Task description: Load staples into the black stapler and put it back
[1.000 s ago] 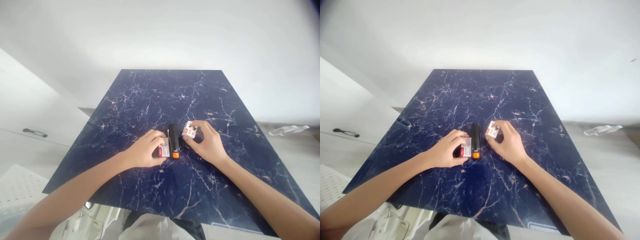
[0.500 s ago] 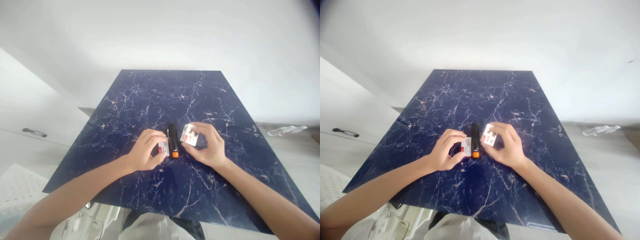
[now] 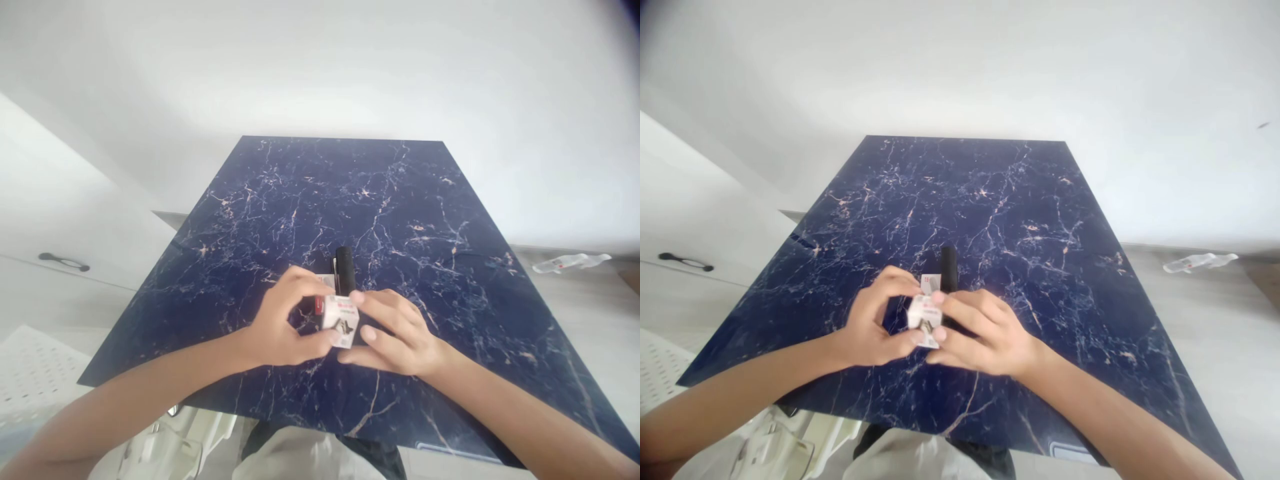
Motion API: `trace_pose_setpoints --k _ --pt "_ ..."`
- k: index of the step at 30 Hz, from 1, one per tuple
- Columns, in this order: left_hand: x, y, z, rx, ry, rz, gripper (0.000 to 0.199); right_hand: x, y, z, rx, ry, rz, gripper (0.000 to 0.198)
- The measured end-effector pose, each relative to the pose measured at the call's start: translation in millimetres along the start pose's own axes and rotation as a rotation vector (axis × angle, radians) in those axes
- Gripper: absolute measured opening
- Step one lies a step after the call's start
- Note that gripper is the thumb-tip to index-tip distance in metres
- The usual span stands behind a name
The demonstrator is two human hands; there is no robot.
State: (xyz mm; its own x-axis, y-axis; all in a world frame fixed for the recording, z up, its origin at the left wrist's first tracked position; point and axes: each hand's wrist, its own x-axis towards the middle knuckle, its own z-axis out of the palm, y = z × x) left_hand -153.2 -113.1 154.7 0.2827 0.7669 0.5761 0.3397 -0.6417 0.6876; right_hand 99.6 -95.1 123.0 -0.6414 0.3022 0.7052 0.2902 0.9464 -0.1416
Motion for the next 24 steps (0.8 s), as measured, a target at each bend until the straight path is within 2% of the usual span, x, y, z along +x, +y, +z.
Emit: trace_pose_setpoints --k 2,5,7,9,11,14,16,20,24 --pt "6.5 -9.6 -9.5 0.034 0.101 -0.061 0.037 -0.7 0.4 2.0 0.020 0.022 0.095 0.071" --pt "16.7 -34.3 -21.4 0.169 0.171 -0.276 0.029 0.0 5.2 4.5 0.052 -0.031 0.248 0.072" --pt "20.4 -52.4 -23.9 0.241 0.145 -0.379 0.028 1.8 10.2 5.7 0.078 -0.054 0.334 0.068" --pt "21.1 -66.0 -22.5 0.320 0.036 -0.416 0.028 3.6 14.5 6.5 0.104 -0.067 0.416 0.063" --pt "20.4 -72.5 -20.5 0.412 -0.076 -0.398 0.028 4.5 16.9 6.5 0.127 -0.089 0.464 0.059" --pt "20.4 -71.8 -23.0 0.476 -0.126 -0.324 0.035 4.6 17.4 4.6 0.153 -0.119 0.468 0.054" --pt "22.0 -69.7 -29.3 0.401 -0.208 -0.255 0.041 4.8 17.4 2.9 0.154 -0.128 0.469 0.051" --pt "25.3 -71.5 -39.0 0.291 -0.465 -0.121 0.043 7.2 19.0 1.3 0.150 -0.193 0.532 0.034" --pt "22.9 -76.1 -33.4 0.395 -0.431 -0.101 0.033 10.0 21.4 2.6 0.152 -0.271 0.598 0.029"
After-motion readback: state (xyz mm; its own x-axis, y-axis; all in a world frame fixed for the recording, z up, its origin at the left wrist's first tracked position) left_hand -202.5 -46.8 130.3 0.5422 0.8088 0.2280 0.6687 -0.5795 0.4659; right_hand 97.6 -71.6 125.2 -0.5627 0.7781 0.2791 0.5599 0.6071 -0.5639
